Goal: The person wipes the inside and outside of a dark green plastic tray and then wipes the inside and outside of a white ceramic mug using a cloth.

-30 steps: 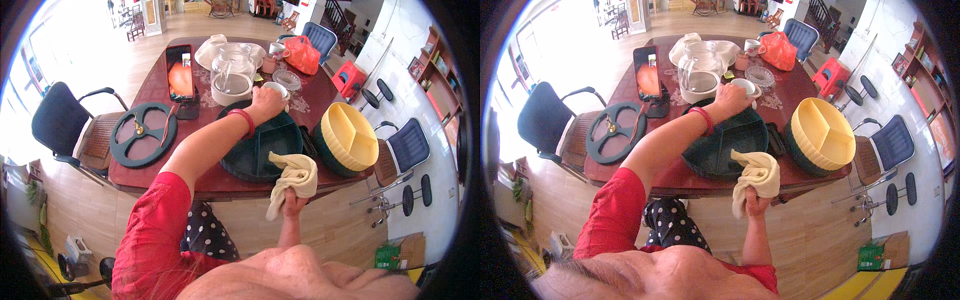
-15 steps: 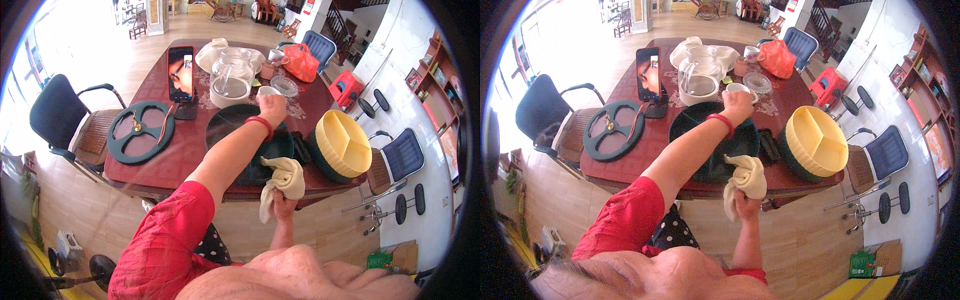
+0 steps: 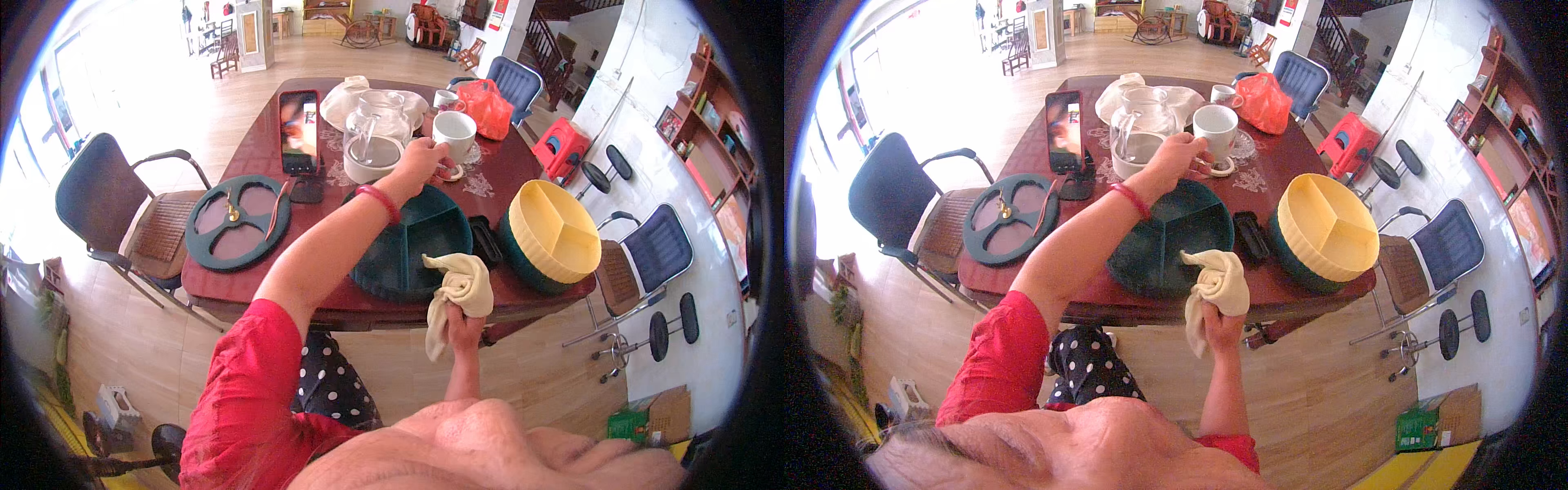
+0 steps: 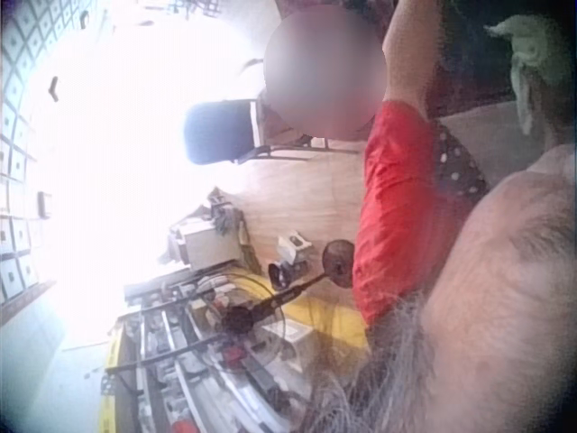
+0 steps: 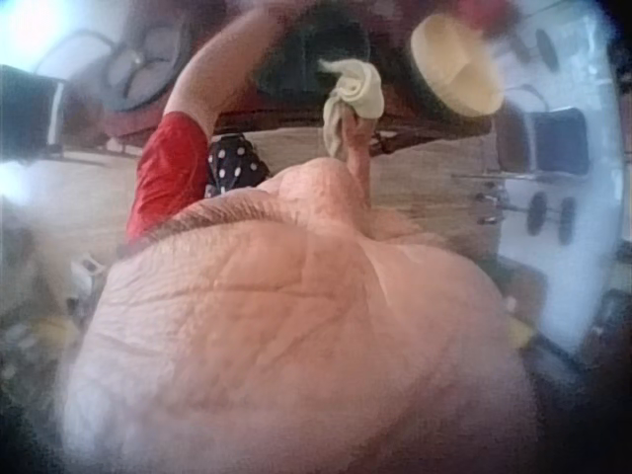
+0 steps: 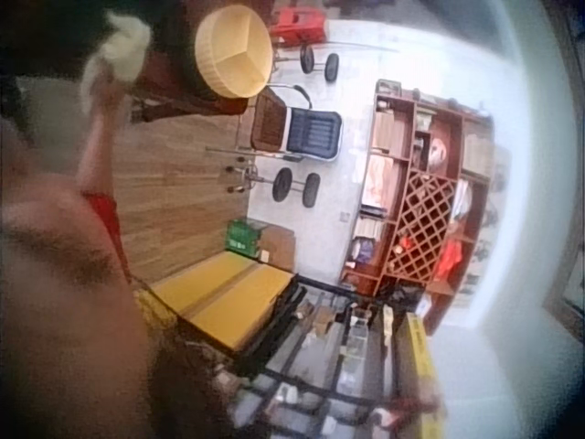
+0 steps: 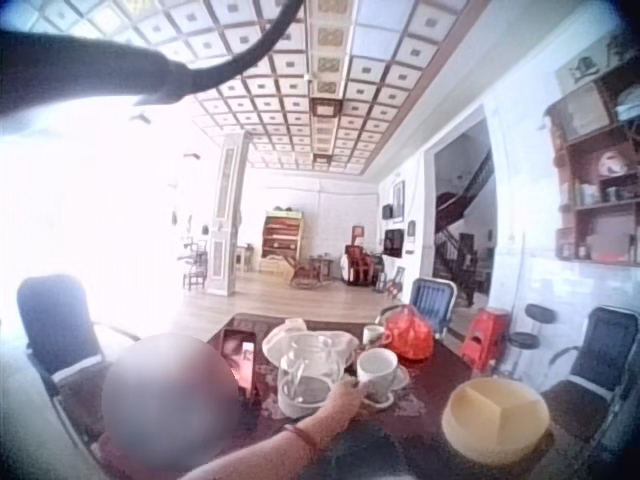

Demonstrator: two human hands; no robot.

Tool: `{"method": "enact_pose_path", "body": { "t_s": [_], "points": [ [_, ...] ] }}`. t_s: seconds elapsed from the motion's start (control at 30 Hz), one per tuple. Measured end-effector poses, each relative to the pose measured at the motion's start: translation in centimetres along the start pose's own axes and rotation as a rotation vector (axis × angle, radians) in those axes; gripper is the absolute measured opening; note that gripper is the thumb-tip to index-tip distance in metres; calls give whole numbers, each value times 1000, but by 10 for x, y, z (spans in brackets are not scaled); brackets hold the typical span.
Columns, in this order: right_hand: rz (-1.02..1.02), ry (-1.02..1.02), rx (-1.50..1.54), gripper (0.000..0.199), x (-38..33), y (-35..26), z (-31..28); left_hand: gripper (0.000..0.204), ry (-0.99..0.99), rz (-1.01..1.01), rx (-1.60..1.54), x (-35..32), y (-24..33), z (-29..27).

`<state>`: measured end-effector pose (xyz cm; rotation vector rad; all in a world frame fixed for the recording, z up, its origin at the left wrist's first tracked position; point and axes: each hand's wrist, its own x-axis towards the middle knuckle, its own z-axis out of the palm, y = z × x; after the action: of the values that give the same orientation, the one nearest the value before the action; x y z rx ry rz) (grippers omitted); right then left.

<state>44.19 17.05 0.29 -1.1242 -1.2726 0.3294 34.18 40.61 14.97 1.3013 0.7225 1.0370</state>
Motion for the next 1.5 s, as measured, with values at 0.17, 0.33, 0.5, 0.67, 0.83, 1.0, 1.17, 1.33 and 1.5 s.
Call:
{"method": "enact_pose_path", "body": {
  "t_s": [0.17, 0.33, 0.5, 0.67, 0.83, 1.0, 1.17, 1.33, 1.5],
  "points": [
    [-36, 11, 187, 35, 7, -10, -4, 25, -151, 19, -289, -93, 28, -40],
    [251, 163, 740, 54, -14, -27, -13, 26, 4, 185, -48, -205, 30, -83],
    [300, -296, 1526, 50, -37, -85, -4, 22, 194, 343, 187, -299, 30, -108],
    [481, -101, 977, 52, -56, -111, 26, 26, 333, 425, 266, -355, 19, -119],
    [260, -146, 637, 58, -57, -171, 67, 24, 433, 532, 451, -386, 12, -130],
    [66, -337, 377, 45, -66, -193, 106, 18, 502, 648, 668, -402, 4, -136],
    [159, -356, 470, 45, -75, -198, 124, 18, 513, 663, 641, -411, -5, -144],
    [410, -265, 964, 55, -75, -180, 93, 18, 509, 586, 292, -429, -8, -150],
    [599, -225, 1403, 50, -86, -158, 64, 13, 495, 698, 315, -435, 1, -150]
  ]
}}
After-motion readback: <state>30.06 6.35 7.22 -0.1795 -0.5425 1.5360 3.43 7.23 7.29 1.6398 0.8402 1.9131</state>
